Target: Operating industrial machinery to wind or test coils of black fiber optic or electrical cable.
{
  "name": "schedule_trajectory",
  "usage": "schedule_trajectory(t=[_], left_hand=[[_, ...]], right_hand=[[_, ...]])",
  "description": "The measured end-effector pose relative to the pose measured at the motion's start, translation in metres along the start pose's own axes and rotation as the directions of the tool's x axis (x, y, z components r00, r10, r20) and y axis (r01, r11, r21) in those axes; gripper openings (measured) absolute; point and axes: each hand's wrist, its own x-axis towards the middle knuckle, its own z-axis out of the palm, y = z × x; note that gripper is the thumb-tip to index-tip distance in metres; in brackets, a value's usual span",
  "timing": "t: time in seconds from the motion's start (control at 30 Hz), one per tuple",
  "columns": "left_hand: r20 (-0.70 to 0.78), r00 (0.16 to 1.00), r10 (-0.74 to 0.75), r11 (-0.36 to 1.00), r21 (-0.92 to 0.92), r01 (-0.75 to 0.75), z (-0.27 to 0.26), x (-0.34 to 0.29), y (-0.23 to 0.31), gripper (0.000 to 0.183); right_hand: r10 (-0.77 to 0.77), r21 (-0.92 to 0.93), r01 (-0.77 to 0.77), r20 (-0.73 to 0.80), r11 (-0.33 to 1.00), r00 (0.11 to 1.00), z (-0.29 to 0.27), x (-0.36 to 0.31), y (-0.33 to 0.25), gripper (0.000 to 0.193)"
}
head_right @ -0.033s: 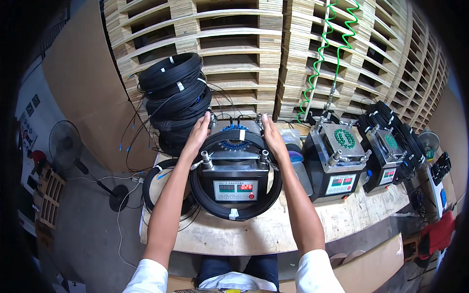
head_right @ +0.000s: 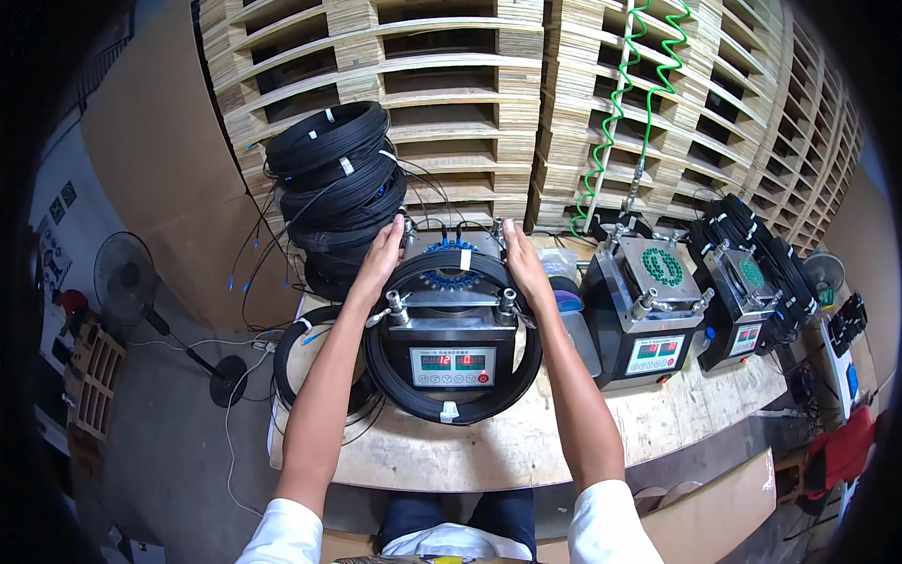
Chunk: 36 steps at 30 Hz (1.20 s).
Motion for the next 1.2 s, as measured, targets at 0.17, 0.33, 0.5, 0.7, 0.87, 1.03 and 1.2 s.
schedule_trajectory(t=[0.17, 0.33, 0.5, 0.7, 0.87, 1.03, 1.2], left_hand=[[-0.001, 1.000, 0.006, 1.000, 0.003, -0.006, 0.001, -0.004, 0.002, 0.090], [0.068, 0.998, 0.006, 1.000, 0.021, -0.008, 0.000, 0.001, 0.001, 0.090], [0.005, 1.000, 0.007, 1.000, 0.022, -0.007, 0.001, 0.000, -0.002, 0.088], [-0.023, 1.000, 0.002, 0.999, 0.042, -0.001, 0.001, -0.004, 0.003, 0.086], [-0.003, 1.000, -0.004, 0.999, 0.038, 0.004, -0.001, -0.001, 0.001, 0.088], [0.050, 0.999, -0.014, 0.999, 0.035, 0.013, 0.003, 0.002, 0.000, 0.090], [0.022, 1.000, -0.008, 0.999, 0.033, 0.007, 0.003, -0.001, 0.000, 0.090]], right_hand=[[0.045, -0.062, -0.045, 0.000, 0.997, 0.999, -0.002, 0.000, -0.002, 0.073], [0.083, -0.122, -0.085, -0.018, 0.989, 0.996, -0.005, 0.007, 0.005, 0.072], [0.059, -0.042, -0.061, -0.027, 0.997, 0.998, -0.001, 0.003, 0.006, 0.071], [-0.023, 0.003, 0.023, -0.086, 1.000, 0.996, 0.003, -0.004, -0.007, 0.068], [0.063, -0.112, -0.067, -0.041, 0.991, 0.997, 0.001, -0.001, -0.010, 0.072], [0.064, -0.154, -0.073, -0.065, 0.985, 0.996, -0.004, 0.006, 0.007, 0.070], [0.000, -0.078, -0.004, -0.044, 0.997, 0.999, -0.004, 0.004, 0.009, 0.068]])
